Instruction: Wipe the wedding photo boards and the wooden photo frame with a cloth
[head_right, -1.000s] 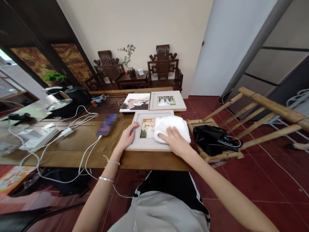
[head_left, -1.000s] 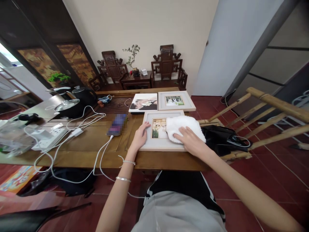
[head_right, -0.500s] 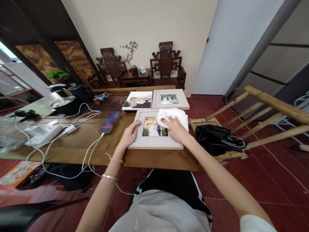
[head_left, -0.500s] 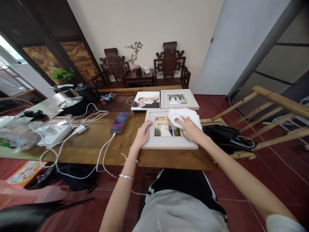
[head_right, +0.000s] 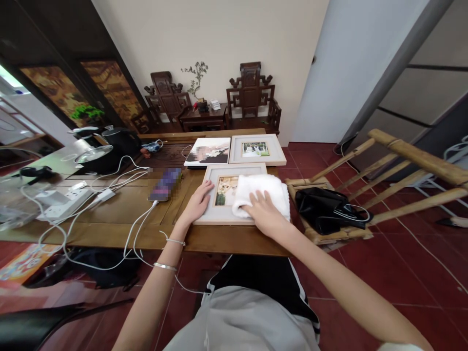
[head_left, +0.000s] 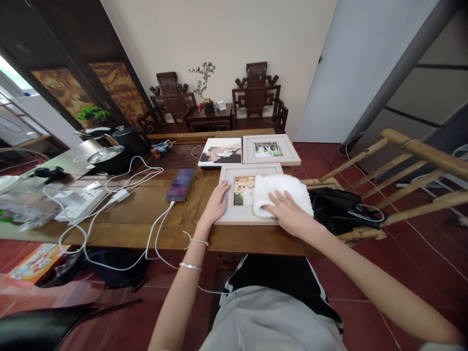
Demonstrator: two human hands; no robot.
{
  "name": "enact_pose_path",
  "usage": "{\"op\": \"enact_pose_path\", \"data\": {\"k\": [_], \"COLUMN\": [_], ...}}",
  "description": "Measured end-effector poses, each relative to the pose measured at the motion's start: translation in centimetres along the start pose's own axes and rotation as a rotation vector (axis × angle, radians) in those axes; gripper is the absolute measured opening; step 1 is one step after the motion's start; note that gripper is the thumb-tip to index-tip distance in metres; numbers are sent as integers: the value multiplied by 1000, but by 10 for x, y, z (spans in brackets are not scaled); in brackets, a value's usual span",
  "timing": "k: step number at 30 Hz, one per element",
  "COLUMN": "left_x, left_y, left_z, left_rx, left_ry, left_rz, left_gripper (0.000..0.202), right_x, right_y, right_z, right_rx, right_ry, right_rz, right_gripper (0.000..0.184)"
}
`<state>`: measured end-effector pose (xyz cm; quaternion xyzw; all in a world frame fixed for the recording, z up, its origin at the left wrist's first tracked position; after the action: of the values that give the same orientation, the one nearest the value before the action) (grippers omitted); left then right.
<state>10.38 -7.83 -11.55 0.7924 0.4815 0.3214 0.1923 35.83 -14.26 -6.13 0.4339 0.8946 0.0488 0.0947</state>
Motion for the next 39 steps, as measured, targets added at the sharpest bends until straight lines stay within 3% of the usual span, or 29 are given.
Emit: {"op": "enact_pose_path", "data": {"k": [4, 7, 13, 18, 23, 26, 34, 36, 39], "left_x": [2, 2, 1, 1, 2, 2, 4, 4, 4], "left_y": [-3, -5, -8, -12, -13, -13, -14, -13, -12], "left_z": [3, 5, 6, 5, 1, 0, 4, 4, 4], "left_rx": [81, 100, 47, 33, 22, 27, 57, 73, 91], "left_ry": [-61, -61, -28, -48, -43, -30, -11, -21, -41], "left_rz": [-18, -13, -4, 21, 31, 33, 43, 48, 42], "left_gripper": [45, 46, 46, 46, 46, 46, 47, 46, 43], "right_x": [-40, -40, 14, 70, 96, 78, -26, -34, -19], "right_y": [-24, -24, 18, 60, 66, 46, -25, -36, -36], "right_z": [-13, -13, 5, 3, 3, 5, -14, -18, -13], "right_rx": [87, 139, 183, 167, 56, -12, 148, 184, 230], "right_ry": [-43, -43, 36, 154, 98, 61, -99, -86, -57], "right_rz": [-90, -105, -28, 119, 153, 103, -114, -157, -170], "right_gripper": [69, 71, 72, 71, 68, 64, 71, 71, 74]}}
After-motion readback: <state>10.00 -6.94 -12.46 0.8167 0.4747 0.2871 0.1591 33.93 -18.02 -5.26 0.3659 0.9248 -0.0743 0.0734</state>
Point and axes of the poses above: each hand's wrist, its own x-axis towards the middle knuckle, its own z-axis out of the palm, y = z × x, the point moved 3 cm from there along x, towards the middle knuckle, and after that the axes turned 10 degrees about -y, right-handed, at the moved point
